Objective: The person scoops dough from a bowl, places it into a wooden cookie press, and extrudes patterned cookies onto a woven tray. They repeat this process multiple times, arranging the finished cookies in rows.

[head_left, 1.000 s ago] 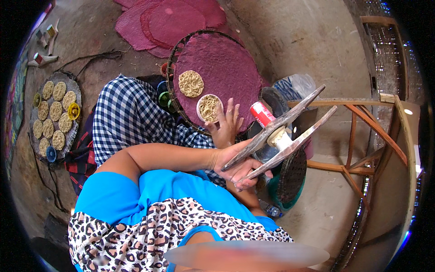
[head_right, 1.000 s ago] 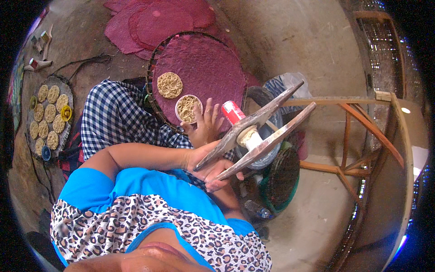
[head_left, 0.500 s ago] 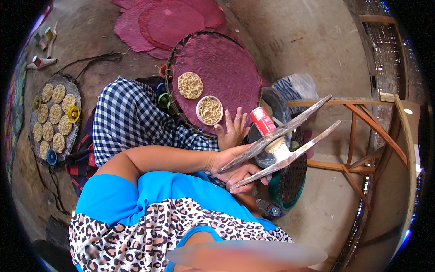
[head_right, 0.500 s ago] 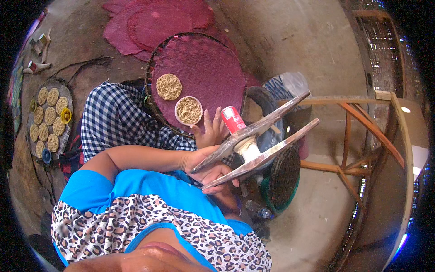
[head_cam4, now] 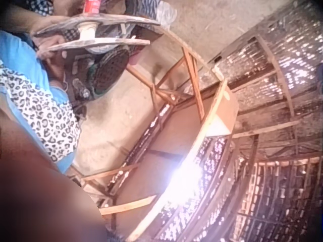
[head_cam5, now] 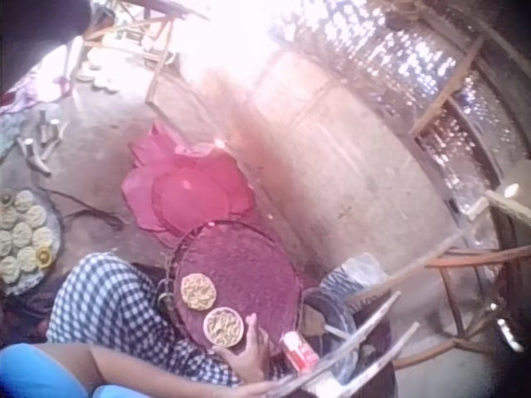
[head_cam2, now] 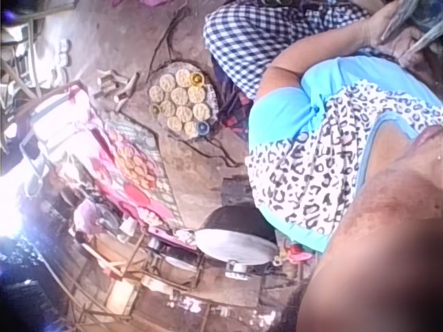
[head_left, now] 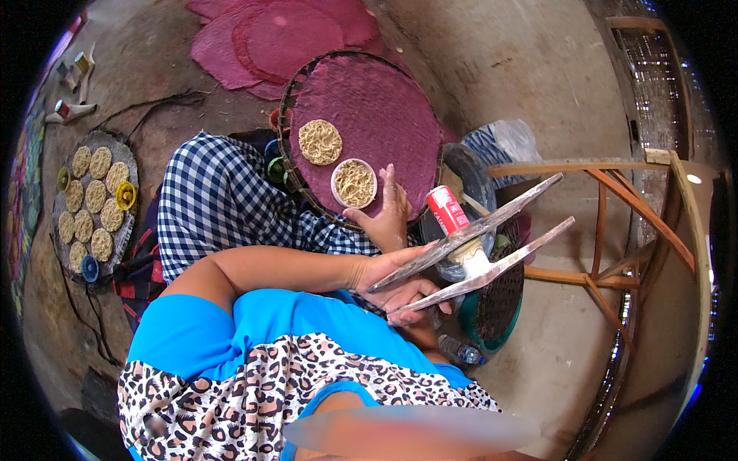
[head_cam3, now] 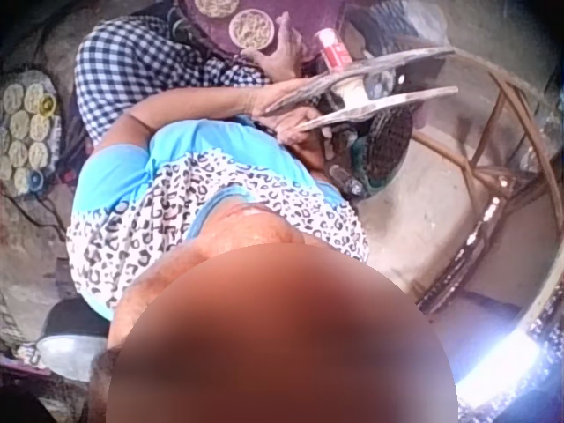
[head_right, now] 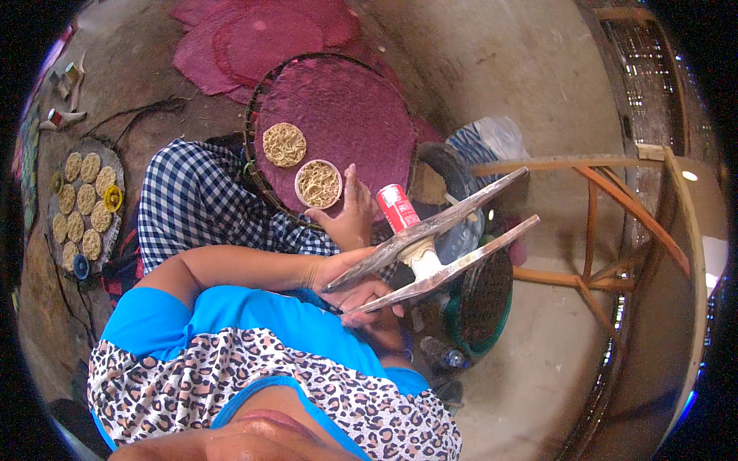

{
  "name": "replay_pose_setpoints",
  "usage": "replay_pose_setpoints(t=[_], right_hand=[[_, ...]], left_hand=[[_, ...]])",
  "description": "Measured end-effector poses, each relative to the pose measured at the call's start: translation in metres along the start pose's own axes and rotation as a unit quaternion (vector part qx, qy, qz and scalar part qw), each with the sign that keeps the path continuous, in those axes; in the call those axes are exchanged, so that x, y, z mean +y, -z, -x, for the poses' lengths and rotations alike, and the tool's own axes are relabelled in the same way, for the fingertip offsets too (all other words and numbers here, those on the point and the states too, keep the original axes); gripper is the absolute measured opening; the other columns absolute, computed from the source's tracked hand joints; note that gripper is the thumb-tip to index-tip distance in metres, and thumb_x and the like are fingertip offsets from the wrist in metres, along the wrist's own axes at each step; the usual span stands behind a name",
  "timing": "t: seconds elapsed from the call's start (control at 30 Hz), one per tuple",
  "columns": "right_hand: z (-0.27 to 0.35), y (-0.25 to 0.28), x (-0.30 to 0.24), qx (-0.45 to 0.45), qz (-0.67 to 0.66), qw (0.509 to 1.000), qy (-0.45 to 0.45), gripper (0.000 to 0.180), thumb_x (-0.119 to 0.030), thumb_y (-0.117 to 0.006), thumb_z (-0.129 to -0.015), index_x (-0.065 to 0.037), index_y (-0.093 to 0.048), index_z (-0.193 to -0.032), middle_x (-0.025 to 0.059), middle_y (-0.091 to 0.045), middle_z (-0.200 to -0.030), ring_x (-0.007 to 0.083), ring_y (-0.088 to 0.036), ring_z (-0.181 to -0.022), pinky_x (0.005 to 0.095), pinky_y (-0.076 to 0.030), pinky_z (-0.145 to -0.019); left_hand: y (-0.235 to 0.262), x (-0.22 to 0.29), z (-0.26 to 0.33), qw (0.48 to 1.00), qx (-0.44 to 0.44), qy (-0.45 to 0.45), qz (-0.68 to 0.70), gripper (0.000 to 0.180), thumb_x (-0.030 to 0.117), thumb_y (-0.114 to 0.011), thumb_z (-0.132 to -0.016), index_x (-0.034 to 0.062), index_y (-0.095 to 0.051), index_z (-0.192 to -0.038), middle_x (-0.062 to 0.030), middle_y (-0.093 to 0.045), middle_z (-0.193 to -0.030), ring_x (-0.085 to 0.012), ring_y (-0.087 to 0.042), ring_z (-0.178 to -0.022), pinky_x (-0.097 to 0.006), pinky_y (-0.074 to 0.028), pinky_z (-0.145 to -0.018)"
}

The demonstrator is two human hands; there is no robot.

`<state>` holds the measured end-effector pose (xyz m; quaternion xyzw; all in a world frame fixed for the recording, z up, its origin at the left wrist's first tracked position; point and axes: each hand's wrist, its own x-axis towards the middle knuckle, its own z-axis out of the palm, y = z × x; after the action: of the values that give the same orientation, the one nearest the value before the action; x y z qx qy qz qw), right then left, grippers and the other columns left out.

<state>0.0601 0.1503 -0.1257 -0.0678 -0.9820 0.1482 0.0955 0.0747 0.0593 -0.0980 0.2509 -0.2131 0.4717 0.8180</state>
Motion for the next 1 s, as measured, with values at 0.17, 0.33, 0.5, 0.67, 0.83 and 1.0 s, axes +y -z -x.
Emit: replay_pose_setpoints(t=[0.17,0.33,0.5,0.67,0.83,1.0], right_hand=[[-0.011,-0.003,-0.005,-0.011,-0.007,1.0,0.02,0.121,-0.044,-0.078,-0.055,-0.004,0.0,-0.139,0.012,-0.047,-0.125,0.0314,-0.041,-0.114,0.0483,-0.023,-0.094],[-0.011,-0.002,-0.004,0.014,-0.04,0.999,0.016,0.121,-0.042,-0.078,-0.055,-0.002,0.001,-0.138,0.0103,-0.048,-0.122,0.0316,-0.044,-0.108,0.0499,-0.026,-0.09],[-0.009,-0.001,-0.003,0.041,-0.052,0.997,0.035,0.122,-0.042,-0.079,-0.053,-0.002,-0.001,-0.138,0.0119,-0.051,-0.118,0.03,-0.047,-0.107,0.0469,-0.027,-0.092],[-0.011,-0.002,0.002,0.019,-0.037,0.997,0.062,0.12,-0.036,-0.08,-0.053,-0.002,-0.002,-0.138,0.0139,-0.051,-0.118,0.029,-0.048,-0.109,0.0438,-0.03,-0.094],[-0.004,0.021,0.031,0.076,-0.304,0.949,-0.027,0.111,-0.028,-0.08,-0.056,-0.002,-0.008,-0.137,0.0165,-0.046,-0.122,0.0287,-0.045,-0.112,0.0413,-0.031,-0.097],[0.003,0.028,0.061,0.075,-0.208,0.975,-0.026,0.1,-0.024,-0.08,-0.058,-0.001,-0.019,-0.135,0.0189,-0.044,-0.125,0.0274,-0.045,-0.113,0.0386,-0.032,-0.098]], left_hand=[[0.002,-0.003,-0.001,1.0,0.009,0.023,0.0,0.095,0.081,-0.025,-0.07,0.0028,-0.042,-0.122,-0.0089,-0.05,-0.066,-0.0192,-0.049,-0.053,-0.03,-0.039,-0.051],[0.004,-0.002,0.004,0.999,0.022,0.017,-0.028,0.096,0.081,-0.025,-0.07,0.0023,-0.042,-0.122,-0.0088,-0.05,-0.066,-0.0195,-0.048,-0.053,-0.03,-0.039,-0.051],[0.008,-0.002,0.002,1.0,-0.022,0.014,0.011,0.096,0.08,-0.022,-0.071,0.0015,-0.04,-0.124,-0.0093,-0.053,-0.07,-0.0189,-0.049,-0.057,-0.03,-0.04,-0.055],[0.009,-0.002,0.003,0.999,0.021,0.031,-0.001,0.099,0.083,-0.024,-0.067,0.003,-0.042,-0.122,-0.0088,-0.05,-0.066,-0.0188,-0.046,-0.054,-0.03,-0.038,-0.052],[0.007,-0.001,0.005,0.998,0.05,0.024,0.001,0.098,0.084,-0.025,-0.066,0.0038,-0.044,-0.119,-0.0094,-0.05,-0.065,-0.0188,-0.046,-0.054,-0.031,-0.038,-0.052],[0.01,-0.002,0.001,0.999,0.035,0.026,-0.001,0.095,0.083,-0.025,-0.068,0.0035,-0.045,-0.117,-0.0095,-0.05,-0.065,-0.0187,-0.046,-0.055,-0.03,-0.038,-0.051]])
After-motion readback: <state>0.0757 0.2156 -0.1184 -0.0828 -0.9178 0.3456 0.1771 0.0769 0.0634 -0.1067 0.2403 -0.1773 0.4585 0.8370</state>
